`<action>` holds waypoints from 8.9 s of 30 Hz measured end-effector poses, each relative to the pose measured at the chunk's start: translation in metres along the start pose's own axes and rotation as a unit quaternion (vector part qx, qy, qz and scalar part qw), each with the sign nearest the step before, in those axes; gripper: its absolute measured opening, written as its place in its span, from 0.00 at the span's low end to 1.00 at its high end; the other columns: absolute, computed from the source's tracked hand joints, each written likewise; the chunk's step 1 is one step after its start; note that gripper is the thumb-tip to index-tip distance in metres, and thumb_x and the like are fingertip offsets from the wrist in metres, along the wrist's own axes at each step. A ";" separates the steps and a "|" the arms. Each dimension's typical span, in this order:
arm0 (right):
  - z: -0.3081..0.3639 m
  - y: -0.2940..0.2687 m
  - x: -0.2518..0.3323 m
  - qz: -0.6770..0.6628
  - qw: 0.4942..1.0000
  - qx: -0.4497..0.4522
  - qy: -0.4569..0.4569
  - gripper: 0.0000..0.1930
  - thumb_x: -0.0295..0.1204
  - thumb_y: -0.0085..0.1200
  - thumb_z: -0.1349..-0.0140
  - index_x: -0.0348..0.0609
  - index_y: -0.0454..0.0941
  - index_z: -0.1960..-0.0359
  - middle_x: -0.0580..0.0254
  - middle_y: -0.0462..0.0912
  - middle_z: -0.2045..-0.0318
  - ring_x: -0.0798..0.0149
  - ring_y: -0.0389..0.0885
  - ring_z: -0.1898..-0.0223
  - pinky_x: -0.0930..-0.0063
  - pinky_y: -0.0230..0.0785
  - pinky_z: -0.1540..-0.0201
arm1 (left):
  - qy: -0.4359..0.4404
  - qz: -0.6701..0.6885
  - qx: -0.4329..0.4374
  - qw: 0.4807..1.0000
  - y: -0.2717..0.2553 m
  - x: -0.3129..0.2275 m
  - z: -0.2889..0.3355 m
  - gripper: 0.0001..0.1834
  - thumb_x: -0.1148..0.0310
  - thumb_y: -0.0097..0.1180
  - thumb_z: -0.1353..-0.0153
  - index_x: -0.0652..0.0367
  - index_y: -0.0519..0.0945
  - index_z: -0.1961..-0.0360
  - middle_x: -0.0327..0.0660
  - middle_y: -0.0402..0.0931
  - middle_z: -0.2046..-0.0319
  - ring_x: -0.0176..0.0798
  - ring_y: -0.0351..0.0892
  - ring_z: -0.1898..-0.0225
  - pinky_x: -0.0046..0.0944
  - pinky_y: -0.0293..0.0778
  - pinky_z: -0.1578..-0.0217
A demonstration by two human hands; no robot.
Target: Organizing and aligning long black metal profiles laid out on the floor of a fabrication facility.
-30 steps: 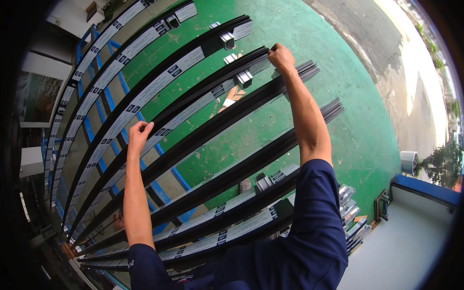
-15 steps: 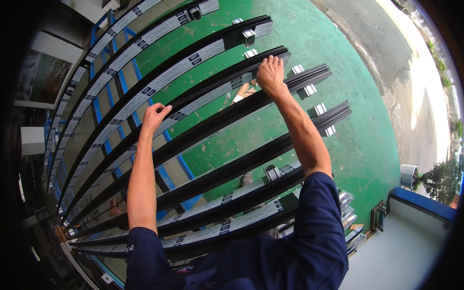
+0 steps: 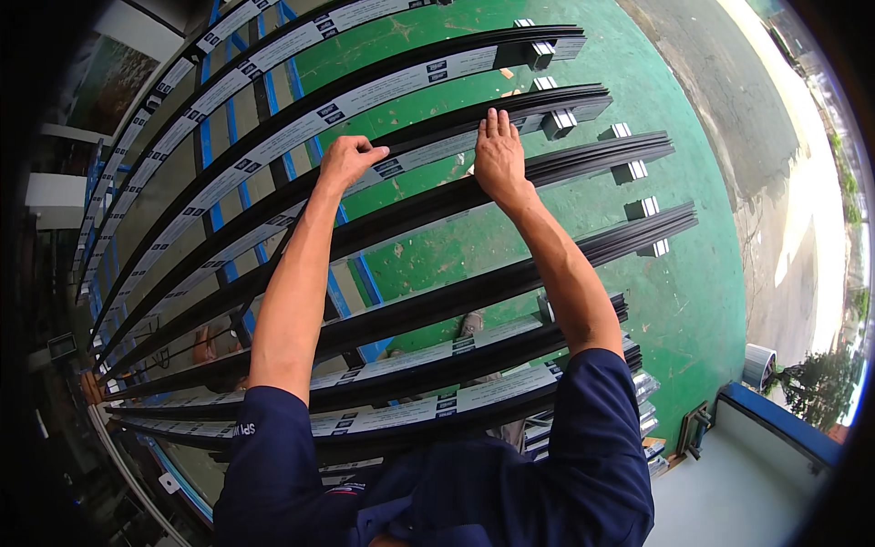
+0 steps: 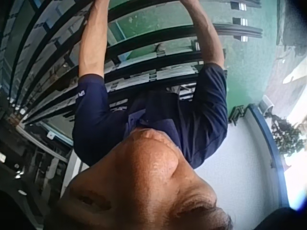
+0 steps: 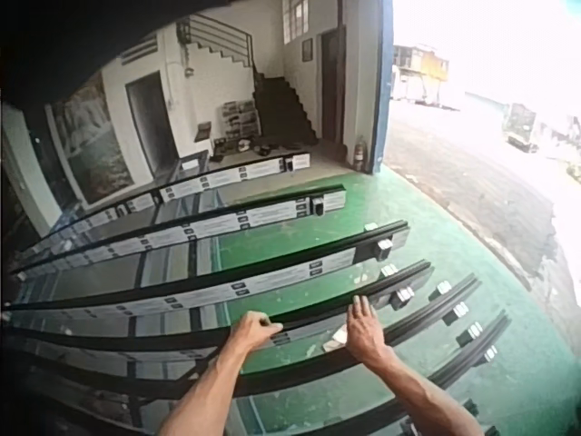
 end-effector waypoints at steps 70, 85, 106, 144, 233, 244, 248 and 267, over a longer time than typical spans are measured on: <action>-0.030 -0.034 0.518 -0.175 0.953 0.008 -0.246 0.26 0.42 0.40 0.29 0.45 0.66 0.33 0.61 0.61 0.29 0.57 0.51 0.26 0.52 0.38 0.26 | -0.251 -0.131 0.064 0.957 -0.244 0.398 0.130 0.23 0.52 0.74 0.54 0.65 0.85 0.73 0.48 0.81 0.76 0.48 0.82 0.71 0.47 0.76 0.65; -0.001 -0.017 0.066 -0.042 0.998 -0.009 -0.035 0.21 0.41 0.39 0.28 0.56 0.72 0.37 0.70 0.66 0.31 0.57 0.56 0.28 0.48 0.43 0.27 | -0.222 -0.069 0.054 0.971 -0.256 0.438 0.143 0.25 0.51 0.71 0.49 0.64 0.80 0.84 0.36 0.67 0.90 0.29 0.59 0.89 0.37 0.52 0.86; -0.032 -0.032 0.215 -0.162 0.980 -0.038 -0.111 0.32 0.24 0.48 0.39 0.36 0.59 0.31 0.49 0.58 0.29 0.48 0.54 0.28 0.53 0.46 0.28 | -0.246 -0.085 0.026 0.965 -0.267 0.425 0.157 0.28 0.43 0.73 0.60 0.62 0.84 0.83 0.47 0.80 0.81 0.43 0.80 0.74 0.42 0.76 0.63; -0.015 -0.048 0.544 -0.023 0.985 0.143 -0.089 0.37 0.19 0.48 0.45 0.38 0.56 0.29 0.44 0.57 0.29 0.46 0.53 0.28 0.56 0.48 0.28 | -0.176 -0.072 -0.191 0.963 -0.499 0.884 0.358 0.24 0.50 0.69 0.50 0.62 0.84 0.65 0.51 0.82 0.70 0.53 0.81 0.62 0.49 0.75 0.58; 0.018 0.000 0.008 -0.149 0.979 -0.082 0.114 0.26 0.41 0.50 0.38 0.45 0.73 0.39 0.50 0.66 0.33 0.52 0.57 0.28 0.48 0.44 0.27 | -0.281 -0.316 -0.169 0.890 -0.164 0.419 0.195 0.43 0.44 0.46 0.32 0.67 0.54 0.29 0.59 0.48 0.28 0.60 0.48 0.28 0.53 0.52 0.30; 0.025 0.003 -0.005 -0.135 0.982 -0.077 0.109 0.27 0.42 0.51 0.39 0.49 0.72 0.37 0.50 0.64 0.32 0.47 0.55 0.28 0.49 0.47 0.28 | -0.302 -0.294 -0.180 0.889 -0.146 0.404 0.202 0.38 0.49 0.45 0.31 0.60 0.54 0.27 0.51 0.48 0.27 0.58 0.51 0.28 0.52 0.55 0.32; 0.003 -0.004 0.020 -0.137 0.983 -0.093 0.078 0.28 0.43 0.51 0.39 0.50 0.72 0.37 0.51 0.65 0.32 0.48 0.58 0.29 0.51 0.48 0.29 | -0.294 -0.320 -0.214 0.875 -0.169 0.421 0.222 0.37 0.53 0.49 0.34 0.64 0.58 0.30 0.53 0.52 0.29 0.59 0.55 0.31 0.53 0.56 0.33; 0.035 -0.097 0.557 -0.330 0.918 0.003 -0.220 0.27 0.27 0.52 0.37 0.37 0.65 0.36 0.47 0.66 0.34 0.47 0.61 0.31 0.54 0.53 0.30 | -0.021 -0.168 -0.255 0.952 -0.208 0.457 0.265 0.34 0.76 0.51 0.45 0.64 0.64 0.35 0.49 0.71 0.39 0.48 0.69 0.38 0.59 0.67 0.44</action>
Point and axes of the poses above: each hand's wrist, its own z-axis away from the middle knuckle, its own y-axis out of the palm, x = y × z, the point moved 1 cm from there along -z, towards the middle knuckle
